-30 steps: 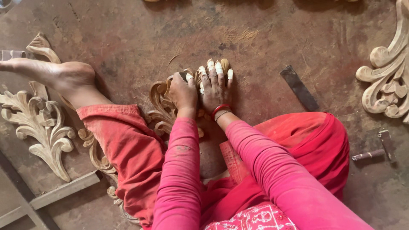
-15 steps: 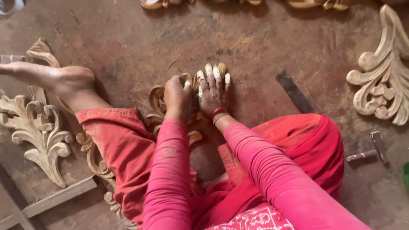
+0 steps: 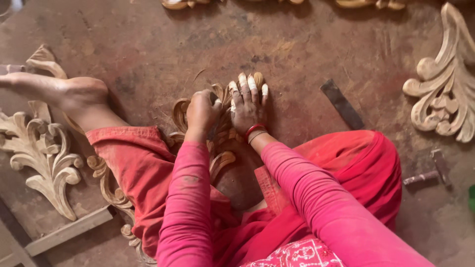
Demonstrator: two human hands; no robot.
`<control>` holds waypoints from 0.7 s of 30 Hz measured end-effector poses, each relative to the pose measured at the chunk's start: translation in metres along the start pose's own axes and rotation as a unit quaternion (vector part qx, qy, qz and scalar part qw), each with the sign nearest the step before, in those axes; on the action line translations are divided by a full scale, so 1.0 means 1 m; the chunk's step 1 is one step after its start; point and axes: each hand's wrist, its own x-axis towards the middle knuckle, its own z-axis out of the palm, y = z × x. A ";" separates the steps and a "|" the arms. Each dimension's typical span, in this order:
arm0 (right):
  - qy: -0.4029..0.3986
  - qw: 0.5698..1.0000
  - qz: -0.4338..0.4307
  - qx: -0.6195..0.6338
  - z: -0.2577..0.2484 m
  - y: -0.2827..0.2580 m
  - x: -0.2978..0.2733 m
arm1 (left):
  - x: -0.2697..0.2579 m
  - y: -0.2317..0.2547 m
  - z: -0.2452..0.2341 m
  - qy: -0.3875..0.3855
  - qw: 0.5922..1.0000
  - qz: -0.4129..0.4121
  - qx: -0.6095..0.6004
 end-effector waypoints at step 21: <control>-0.008 1.000 -0.007 -0.010 0.007 0.004 0.002 | -0.011 0.005 -0.002 -0.028 0.997 -0.007 0.075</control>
